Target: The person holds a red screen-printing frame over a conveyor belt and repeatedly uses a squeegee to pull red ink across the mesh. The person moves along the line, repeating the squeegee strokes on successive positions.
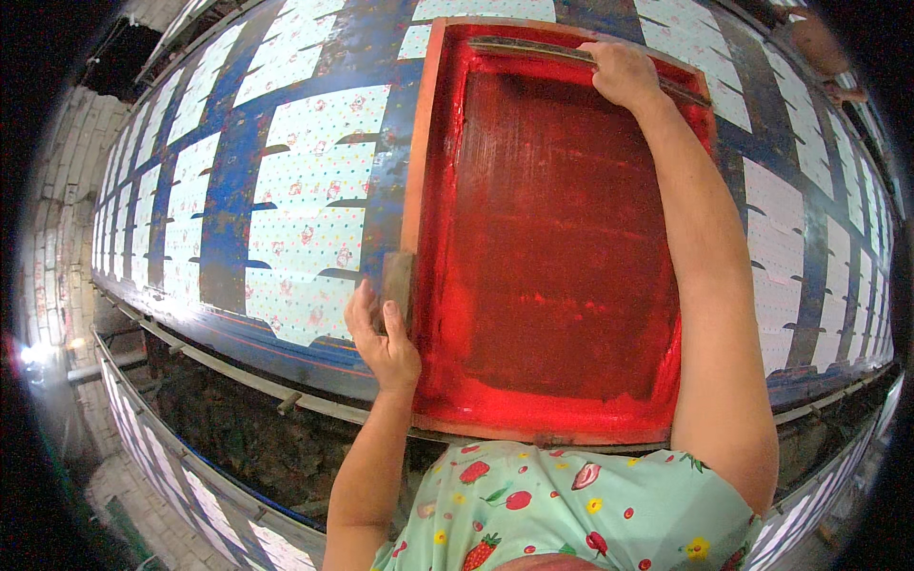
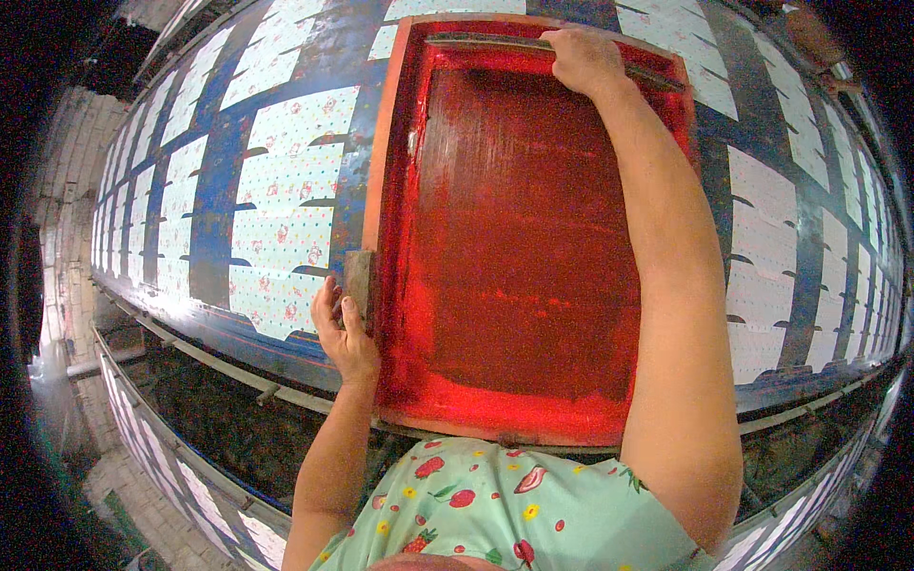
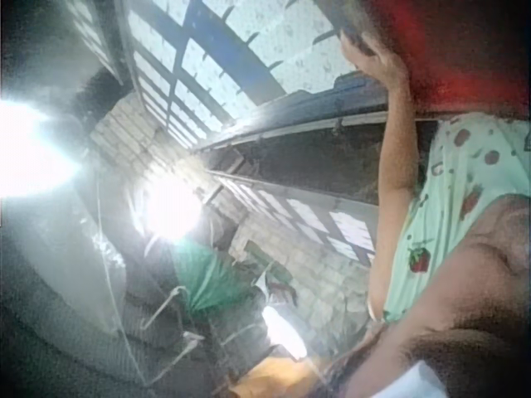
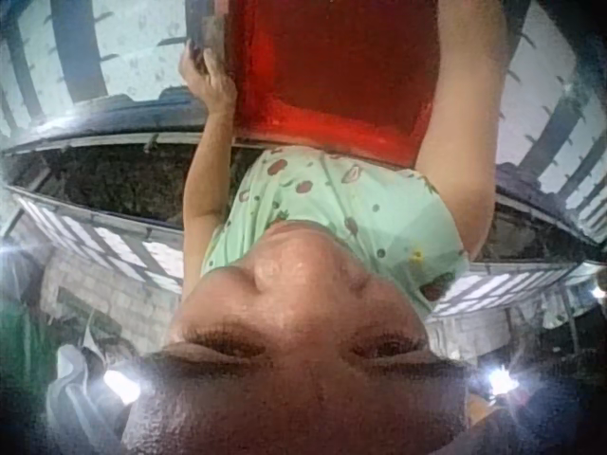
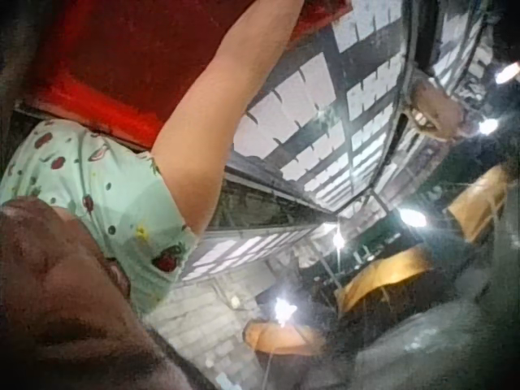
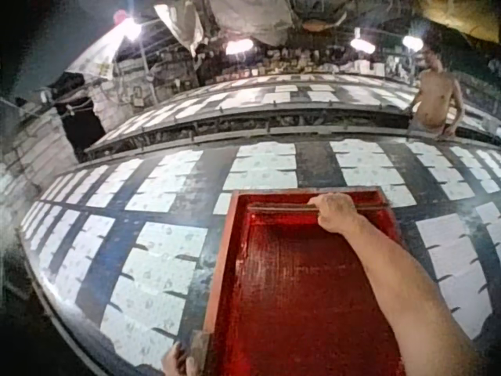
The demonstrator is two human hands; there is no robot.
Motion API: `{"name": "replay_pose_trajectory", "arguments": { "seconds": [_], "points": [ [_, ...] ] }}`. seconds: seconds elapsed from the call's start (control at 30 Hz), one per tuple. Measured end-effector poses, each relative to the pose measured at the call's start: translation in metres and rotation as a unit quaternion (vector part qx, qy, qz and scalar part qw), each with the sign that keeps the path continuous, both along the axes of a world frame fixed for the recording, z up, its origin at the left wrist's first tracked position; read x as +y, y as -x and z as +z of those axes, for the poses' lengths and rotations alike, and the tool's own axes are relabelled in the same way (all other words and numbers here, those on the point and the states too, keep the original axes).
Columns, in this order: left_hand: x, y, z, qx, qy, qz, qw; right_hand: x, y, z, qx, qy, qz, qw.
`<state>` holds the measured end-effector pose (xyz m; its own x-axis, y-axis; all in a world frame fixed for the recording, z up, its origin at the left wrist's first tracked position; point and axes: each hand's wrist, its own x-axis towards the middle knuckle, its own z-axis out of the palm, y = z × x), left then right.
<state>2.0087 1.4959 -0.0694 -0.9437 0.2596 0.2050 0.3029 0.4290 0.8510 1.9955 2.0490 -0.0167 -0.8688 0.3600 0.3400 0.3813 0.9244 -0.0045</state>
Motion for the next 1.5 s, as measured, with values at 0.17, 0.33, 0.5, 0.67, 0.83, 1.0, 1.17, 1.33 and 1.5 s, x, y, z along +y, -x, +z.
{"name": "replay_pose_trajectory", "arguments": {
  "seconds": [0.17,0.33,0.5,0.67,0.83,1.0,1.17,1.33,1.5],
  "points": [
    [0.001,0.001,0.002,0.031,0.038,-0.021,0.999,0.010,0.002,0.011,-0.074,0.030,0.000,0.997],
    [0.003,0.002,-0.001,0.053,0.042,-0.032,0.997,-0.012,-0.007,0.028,-0.138,0.050,0.030,0.989],
    [0.004,0.008,-0.006,0.054,0.002,-0.050,0.997,-0.083,-0.054,0.033,-0.167,0.098,0.045,0.980],
    [0.005,0.009,-0.005,0.022,-0.049,-0.049,0.997,-0.182,-0.123,0.038,-0.199,0.093,0.049,0.974],
    [0.003,0.014,-0.004,-0.025,-0.103,-0.046,0.993,-0.287,-0.198,0.039,-0.201,0.122,0.036,0.971],
    [-0.002,0.018,-0.014,-0.030,-0.114,-0.056,0.991,-0.378,-0.267,0.032,-0.167,0.163,0.029,0.972],
    [0.000,0.020,-0.020,0.012,-0.084,-0.043,0.995,-0.445,-0.316,0.021,-0.130,0.138,0.025,0.982],
    [0.003,0.017,-0.017,0.040,0.025,-0.018,0.999,-0.473,-0.344,0.012,-0.069,0.145,0.060,0.985],
    [0.002,0.022,-0.017,0.046,0.068,-0.021,0.996,-0.471,-0.360,0.007,-0.056,0.145,0.077,0.985]
  ]
}}
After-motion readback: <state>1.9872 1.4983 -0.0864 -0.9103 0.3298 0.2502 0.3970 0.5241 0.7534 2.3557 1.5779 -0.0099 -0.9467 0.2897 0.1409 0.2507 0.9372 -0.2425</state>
